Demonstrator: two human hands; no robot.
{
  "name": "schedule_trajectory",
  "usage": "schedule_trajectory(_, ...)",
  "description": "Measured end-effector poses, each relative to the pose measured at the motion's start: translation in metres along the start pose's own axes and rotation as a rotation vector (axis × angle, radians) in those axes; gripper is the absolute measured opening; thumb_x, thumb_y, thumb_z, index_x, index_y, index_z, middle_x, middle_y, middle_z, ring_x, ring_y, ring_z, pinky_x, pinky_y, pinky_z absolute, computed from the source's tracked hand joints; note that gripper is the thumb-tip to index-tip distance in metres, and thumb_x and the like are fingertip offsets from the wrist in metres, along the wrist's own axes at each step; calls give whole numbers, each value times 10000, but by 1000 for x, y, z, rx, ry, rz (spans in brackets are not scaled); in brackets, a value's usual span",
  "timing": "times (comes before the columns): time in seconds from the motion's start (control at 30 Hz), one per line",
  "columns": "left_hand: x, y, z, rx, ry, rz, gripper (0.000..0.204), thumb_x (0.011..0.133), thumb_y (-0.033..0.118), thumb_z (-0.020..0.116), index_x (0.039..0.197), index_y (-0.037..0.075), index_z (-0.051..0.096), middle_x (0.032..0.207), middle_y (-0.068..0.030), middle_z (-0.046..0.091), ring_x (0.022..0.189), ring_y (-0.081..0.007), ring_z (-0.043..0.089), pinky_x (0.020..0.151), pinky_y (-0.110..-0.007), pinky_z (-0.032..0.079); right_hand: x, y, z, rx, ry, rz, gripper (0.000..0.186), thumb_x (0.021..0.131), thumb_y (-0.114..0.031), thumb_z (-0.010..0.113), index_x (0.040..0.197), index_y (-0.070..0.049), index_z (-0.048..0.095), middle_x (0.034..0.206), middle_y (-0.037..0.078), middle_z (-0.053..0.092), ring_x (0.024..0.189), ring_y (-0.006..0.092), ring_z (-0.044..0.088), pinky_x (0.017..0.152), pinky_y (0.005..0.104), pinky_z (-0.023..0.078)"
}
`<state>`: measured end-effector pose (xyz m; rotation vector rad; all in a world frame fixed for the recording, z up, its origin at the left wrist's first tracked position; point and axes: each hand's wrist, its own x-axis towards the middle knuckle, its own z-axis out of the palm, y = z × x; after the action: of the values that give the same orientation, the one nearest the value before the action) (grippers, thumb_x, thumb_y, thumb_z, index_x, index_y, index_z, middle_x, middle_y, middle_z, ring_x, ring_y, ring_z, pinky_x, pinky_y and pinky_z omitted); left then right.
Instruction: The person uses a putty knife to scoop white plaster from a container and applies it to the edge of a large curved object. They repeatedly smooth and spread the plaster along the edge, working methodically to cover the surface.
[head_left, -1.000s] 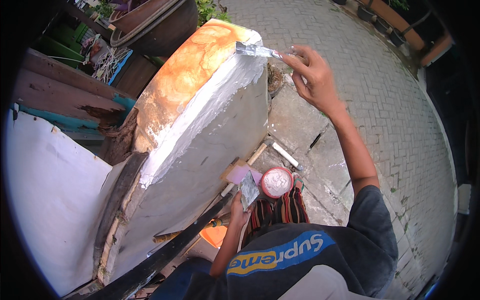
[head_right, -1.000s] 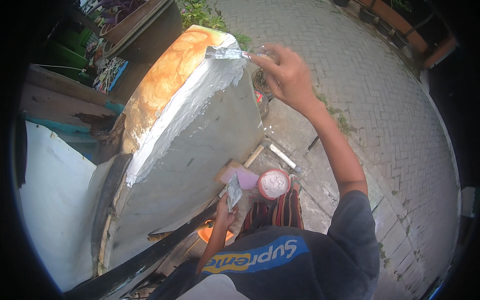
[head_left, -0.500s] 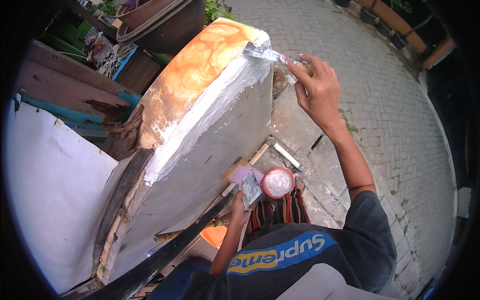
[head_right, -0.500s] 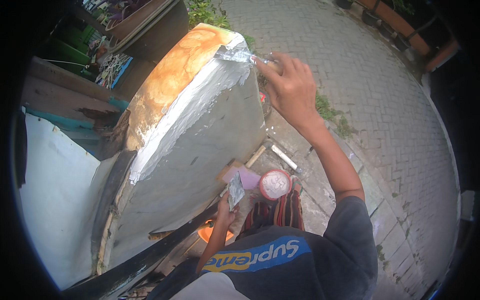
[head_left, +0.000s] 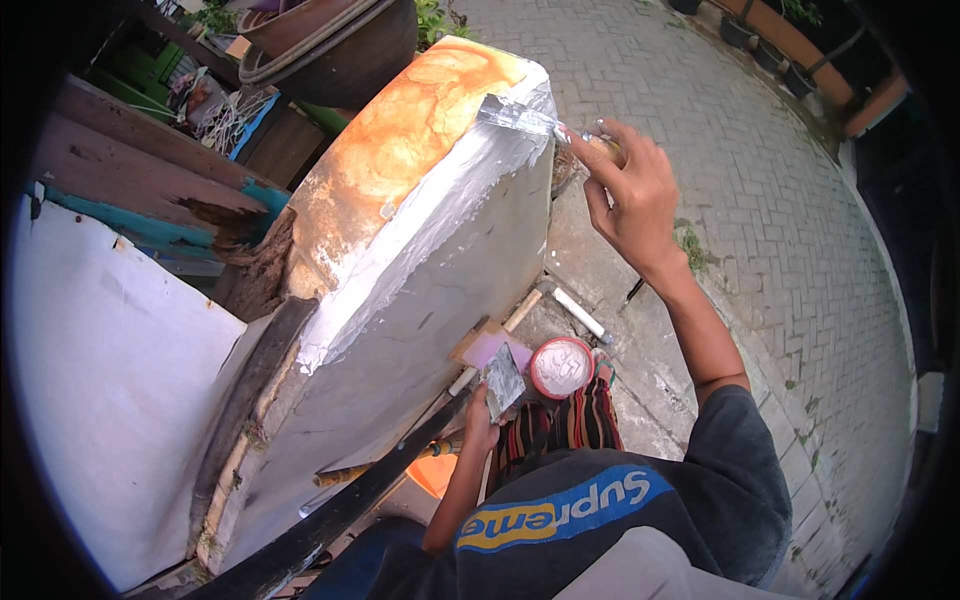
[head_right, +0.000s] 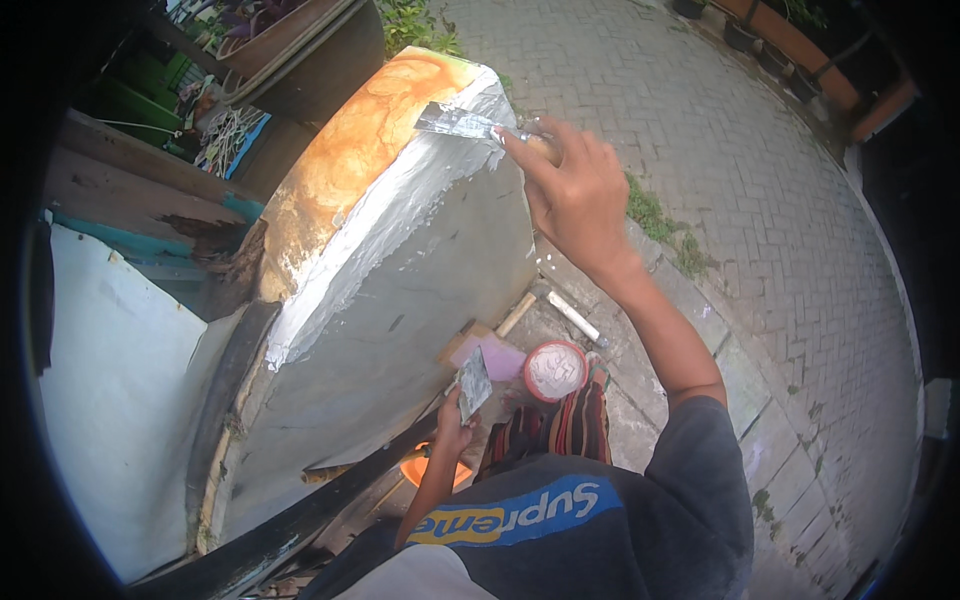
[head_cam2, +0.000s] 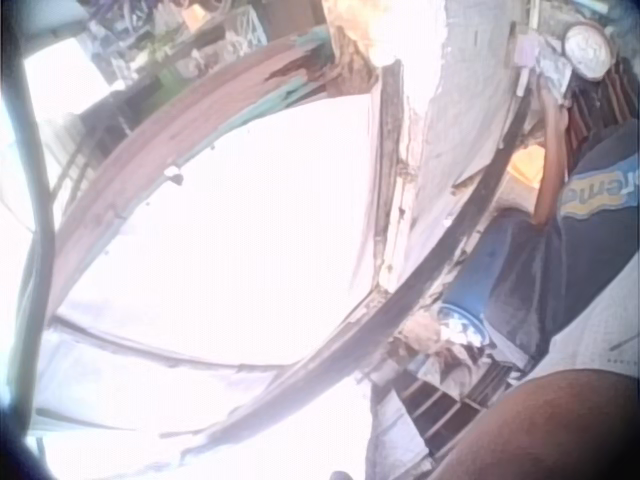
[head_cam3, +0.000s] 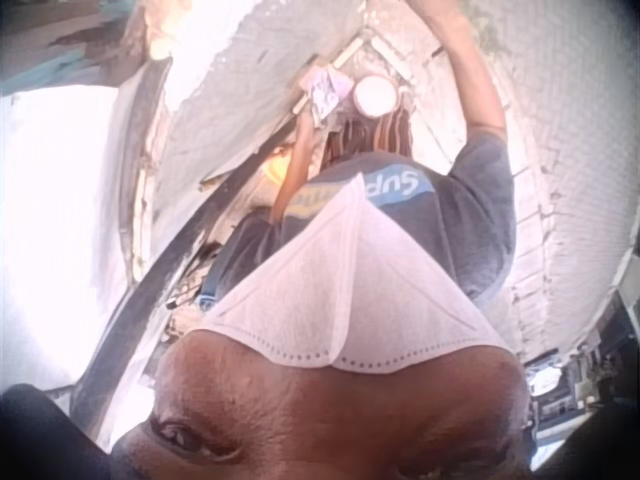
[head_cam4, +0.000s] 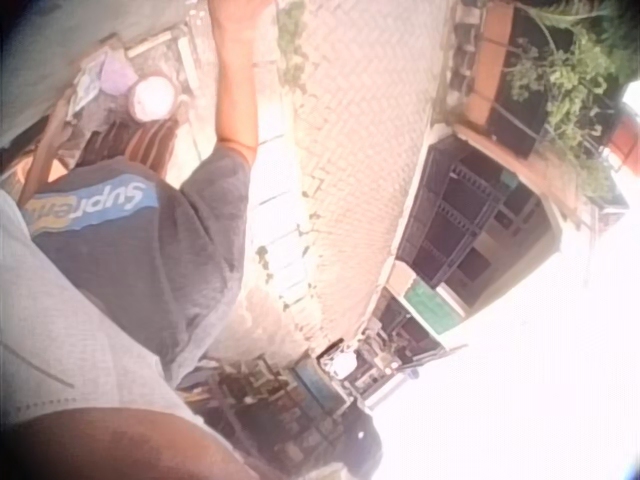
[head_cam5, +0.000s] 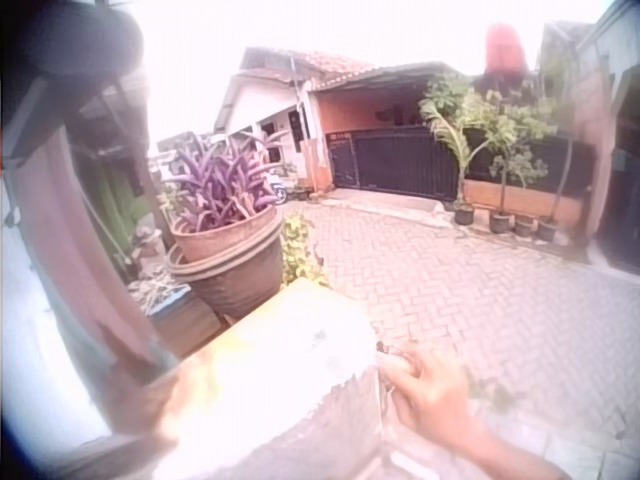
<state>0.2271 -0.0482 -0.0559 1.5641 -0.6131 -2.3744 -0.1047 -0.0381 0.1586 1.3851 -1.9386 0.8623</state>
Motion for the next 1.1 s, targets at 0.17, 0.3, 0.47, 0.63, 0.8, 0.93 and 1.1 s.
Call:
schedule_trajectory(0.17, 2, -2, 3, -6, -8, 4, 282, 946, 329, 449, 1039, 76, 531, 725, -23, 574, 426, -104, 421, 366, -243, 304, 3, 21, 4, 346, 53, 213, 445, 728, 2, 556, 1152, -109, 633, 999, 69, 601, 675, 173, 546, 580, 300, 427)
schedule_trajectory(0.3, 2, -3, 5, -4, -29, 12, 280, 946, 327, 444, 1042, 79, 531, 737, -22, 580, 435, -103, 427, 368, -243, 304, 11, 22, -6, 589, -62, 385, 349, 780, -39, 532, 1110, -52, 644, 857, 61, 605, 534, 97, 441, 515, 261, 382)
schedule_trajectory(0.47, 3, -3, 6, -5, -14, -10, 277, 945, 330, 443, 1035, 84, 535, 747, -21, 585, 456, -103, 439, 372, -243, 302, 16, 26, -8, 626, -172, 449, 312, 777, -80, 553, 1063, -19, 663, 714, 39, 566, 515, 75, 366, 506, 258, 348)
schedule_trajectory(0.63, 2, -3, 8, 7, -27, -1, 272, 943, 334, 447, 1026, 93, 541, 748, -15, 587, 466, -100, 450, 375, -243, 304, 20, 26, -13, 582, -218, 431, 317, 777, -93, 563, 1065, -1, 659, 700, 34, 549, 521, 71, 361, 499, 260, 335)
schedule_trajectory(0.8, 3, -4, 8, -9, -29, -10, 258, 945, 326, 444, 1015, 101, 549, 749, -9, 593, 469, -97, 464, 370, -242, 306, 21, 34, -12, 546, -165, 469, 312, 792, -105, 559, 1066, 4, 660, 696, 27, 573, 537, 68, 380, 506, 256, 346)
schedule_trajectory(0.93, 4, -4, 8, 0, -34, -5, 250, 948, 320, 441, 1004, 102, 550, 748, -9, 598, 464, -98, 466, 364, -241, 307, 20, 29, -10, 571, -171, 435, 300, 803, -112, 557, 1061, -7, 667, 674, 12, 559, 552, 60, 396, 507, 242, 342)
schedule_trajectory(1.1, 6, -6, 5, -8, -26, -4, 251, 949, 316, 438, 1002, 96, 550, 741, -12, 599, 458, -102, 462, 364, -241, 305, 19, 39, -9, 616, -184, 552, 297, 809, -120, 550, 1054, 4, 662, 697, 41, 585, 571, 81, 425, 534, 256, 363)
